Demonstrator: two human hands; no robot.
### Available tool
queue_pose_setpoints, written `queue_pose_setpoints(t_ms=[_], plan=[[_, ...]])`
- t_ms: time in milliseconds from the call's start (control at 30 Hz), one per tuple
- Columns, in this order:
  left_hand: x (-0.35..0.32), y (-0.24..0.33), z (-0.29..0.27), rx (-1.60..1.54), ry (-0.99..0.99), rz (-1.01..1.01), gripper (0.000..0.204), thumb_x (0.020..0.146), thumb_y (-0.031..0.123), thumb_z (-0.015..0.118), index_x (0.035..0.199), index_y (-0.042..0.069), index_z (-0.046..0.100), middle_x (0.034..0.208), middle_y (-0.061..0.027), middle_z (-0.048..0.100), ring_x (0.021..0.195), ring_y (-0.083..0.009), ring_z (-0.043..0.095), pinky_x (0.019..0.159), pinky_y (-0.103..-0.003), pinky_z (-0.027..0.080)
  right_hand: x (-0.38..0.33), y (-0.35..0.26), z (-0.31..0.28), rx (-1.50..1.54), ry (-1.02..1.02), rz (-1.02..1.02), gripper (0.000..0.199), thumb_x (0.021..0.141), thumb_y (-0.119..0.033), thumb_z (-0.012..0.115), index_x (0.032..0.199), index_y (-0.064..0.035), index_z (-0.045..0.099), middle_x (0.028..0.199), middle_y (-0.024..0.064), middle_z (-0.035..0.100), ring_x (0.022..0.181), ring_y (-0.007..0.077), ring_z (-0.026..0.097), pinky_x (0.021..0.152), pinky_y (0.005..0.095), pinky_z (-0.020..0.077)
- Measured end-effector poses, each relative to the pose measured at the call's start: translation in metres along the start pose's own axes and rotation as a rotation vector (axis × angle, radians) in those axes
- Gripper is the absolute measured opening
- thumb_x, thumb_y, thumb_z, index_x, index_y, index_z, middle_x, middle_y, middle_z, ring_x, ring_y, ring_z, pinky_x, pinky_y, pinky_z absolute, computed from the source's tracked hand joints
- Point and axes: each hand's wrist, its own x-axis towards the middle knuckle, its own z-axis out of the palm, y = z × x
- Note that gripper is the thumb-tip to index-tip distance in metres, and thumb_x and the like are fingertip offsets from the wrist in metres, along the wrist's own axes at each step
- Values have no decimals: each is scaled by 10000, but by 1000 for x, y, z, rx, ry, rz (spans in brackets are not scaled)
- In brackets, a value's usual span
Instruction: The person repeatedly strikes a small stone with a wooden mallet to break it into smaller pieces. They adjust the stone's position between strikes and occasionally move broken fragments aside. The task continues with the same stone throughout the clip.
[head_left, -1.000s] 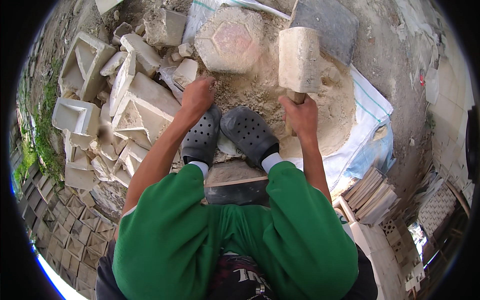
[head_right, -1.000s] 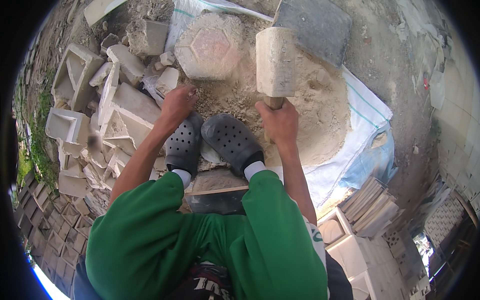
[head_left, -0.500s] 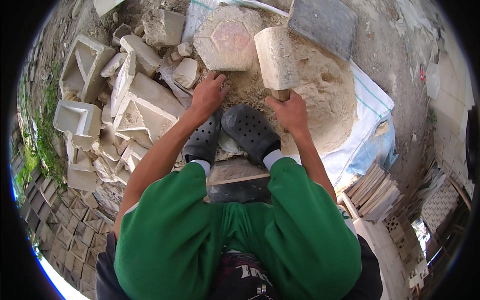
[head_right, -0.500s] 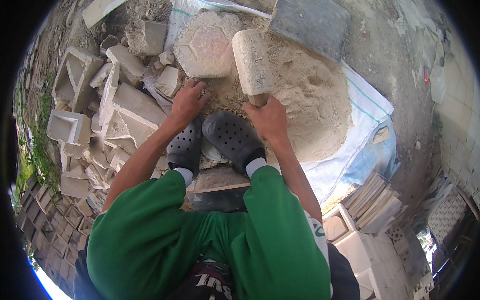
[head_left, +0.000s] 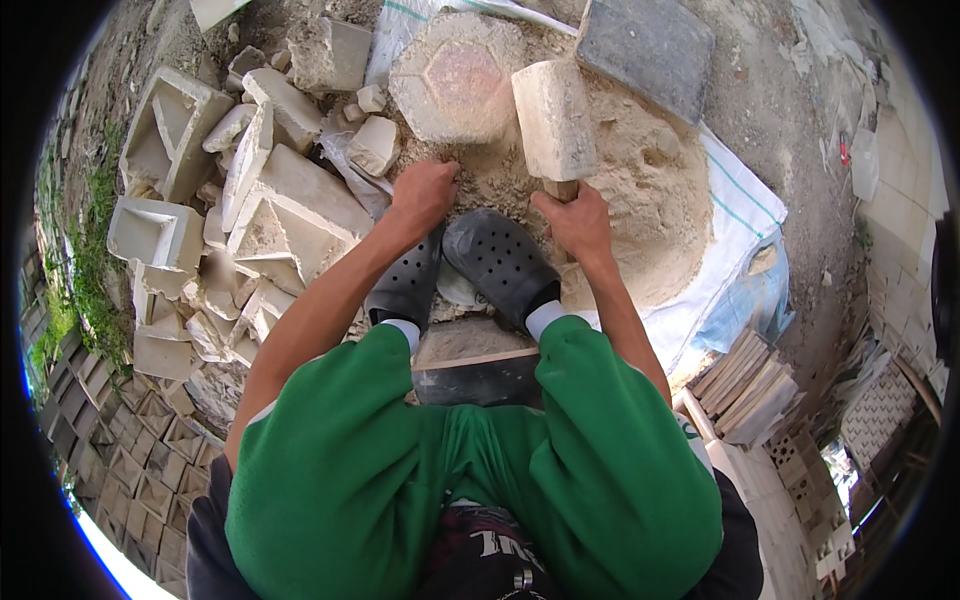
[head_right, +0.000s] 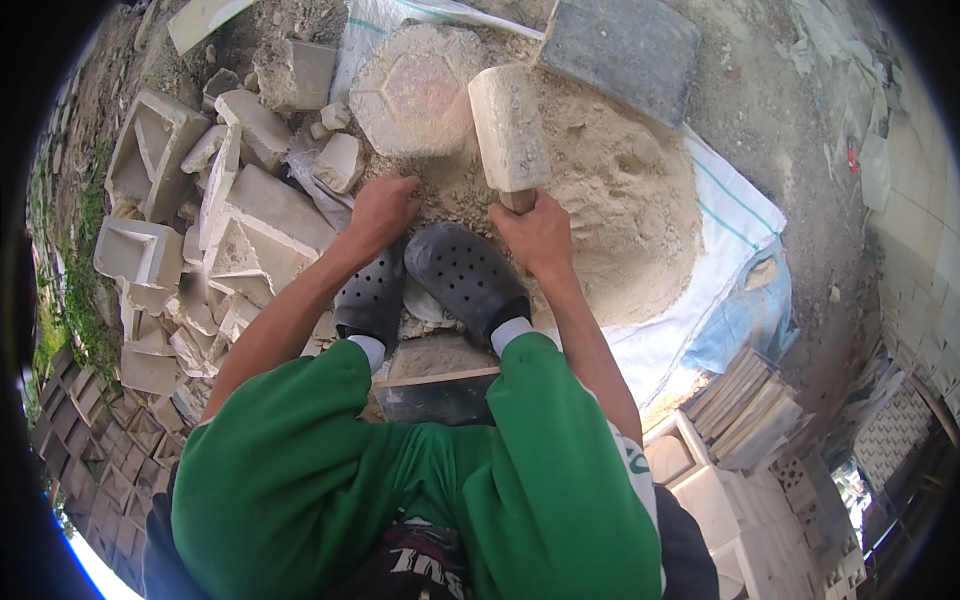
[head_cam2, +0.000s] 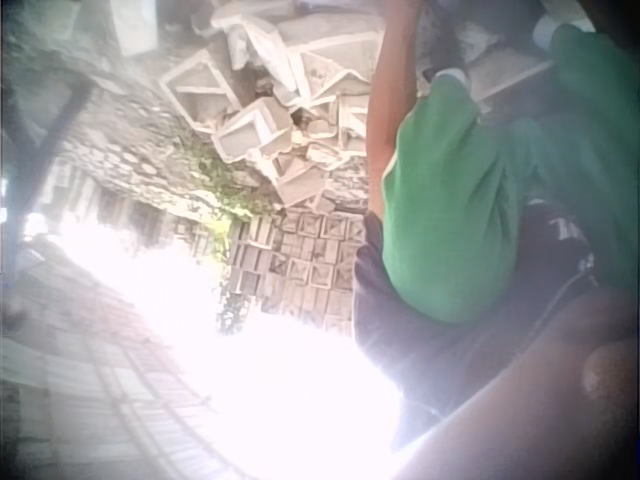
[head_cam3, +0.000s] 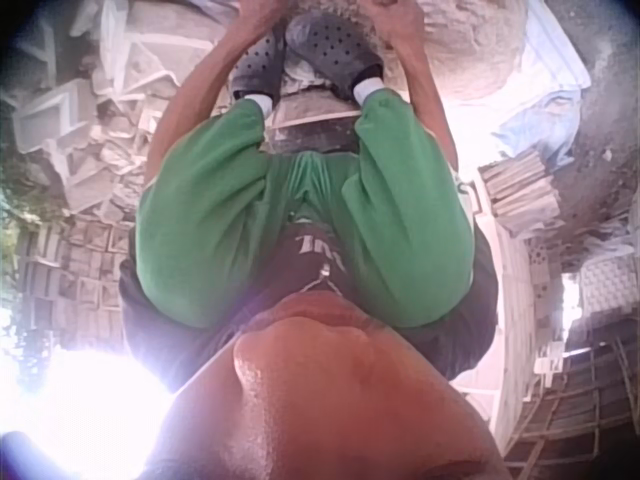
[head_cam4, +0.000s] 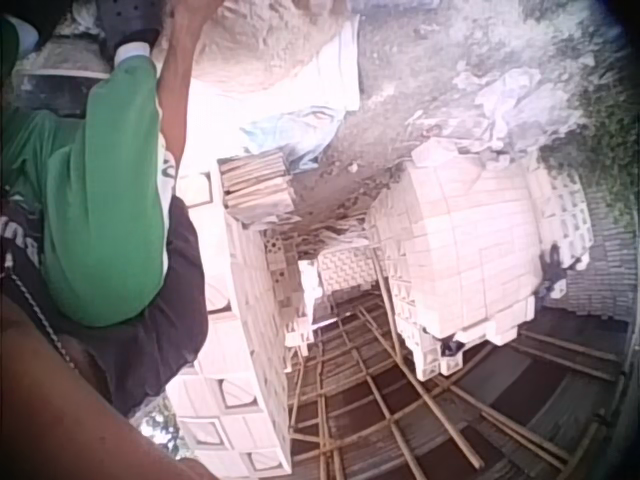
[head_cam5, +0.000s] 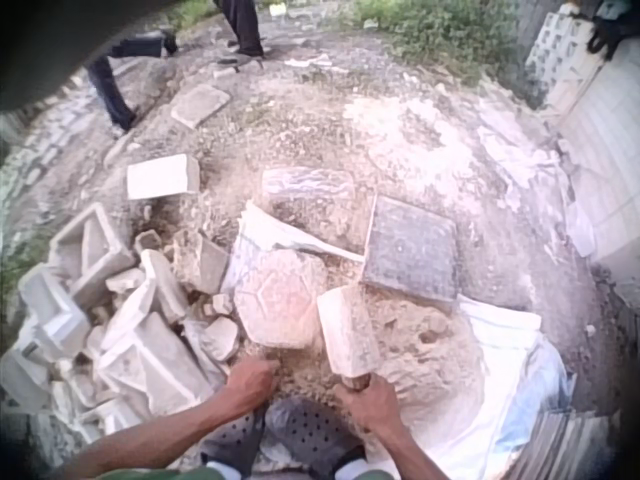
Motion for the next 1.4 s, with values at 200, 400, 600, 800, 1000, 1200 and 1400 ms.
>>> queue_pose_setpoints(t_ms=[200,400,600,800,1000,1200,1400], plan=[[5,-9,10,-1,-81,-27,180,829,187,715,946,59,762,872,-207,715,879,-403,697,815,-513,548,2,6,1,27,12,-27,551,759,-391,753,1059,68,702,948,267,745,937,396,736,855,444,562],[7,-11,-1,-9,-11,9,186,820,184,716,933,52,784,833,-212,714,829,-414,699,795,-502,560,0,1,-2,36,-21,-8,539,764,-393,755,1049,61,699,841,229,745,836,340,751,809,431,568],[24,7,-65,-247,28,-89,232,853,186,755,1027,36,785,977,-182,763,865,-323,749,805,-388,584,-2,-1,-3,51,-5,-26,520,772,-375,768,1048,59,699,818,211,747,776,311,753,770,411,573],[69,-3,-95,-315,294,-6,244,905,210,749,1064,26,775,1001,-142,780,853,-260,759,804,-353,583,-2,-1,-2,85,-20,2,518,771,-357,772,1058,67,699,821,205,749,704,271,748,708,390,575],[87,-14,-86,-297,343,19,288,892,196,771,1133,39,754,1063,-152,753,860,-250,749,780,-358,580,-5,-6,-5,66,-14,20,510,766,-349,769,1051,68,701,817,205,748,703,276,746,703,385,574],[77,-13,-83,-382,384,-23,332,878,209,764,1179,73,732,1082,-164,664,858,-331,716,807,-431,580,-5,-1,1,6,56,-89,509,767,-342,778,1021,91,696,852,249,747,805,340,755,757,417,572],[79,-26,-67,-298,378,36,369,890,249,741,1238,129,710,1037,-164,660,905,-379,679,820,-475,556,10,-35,13,-84,74,-314,407,815,-301,822,949,62,695,683,134,708,562,207,694,573,357,547]])
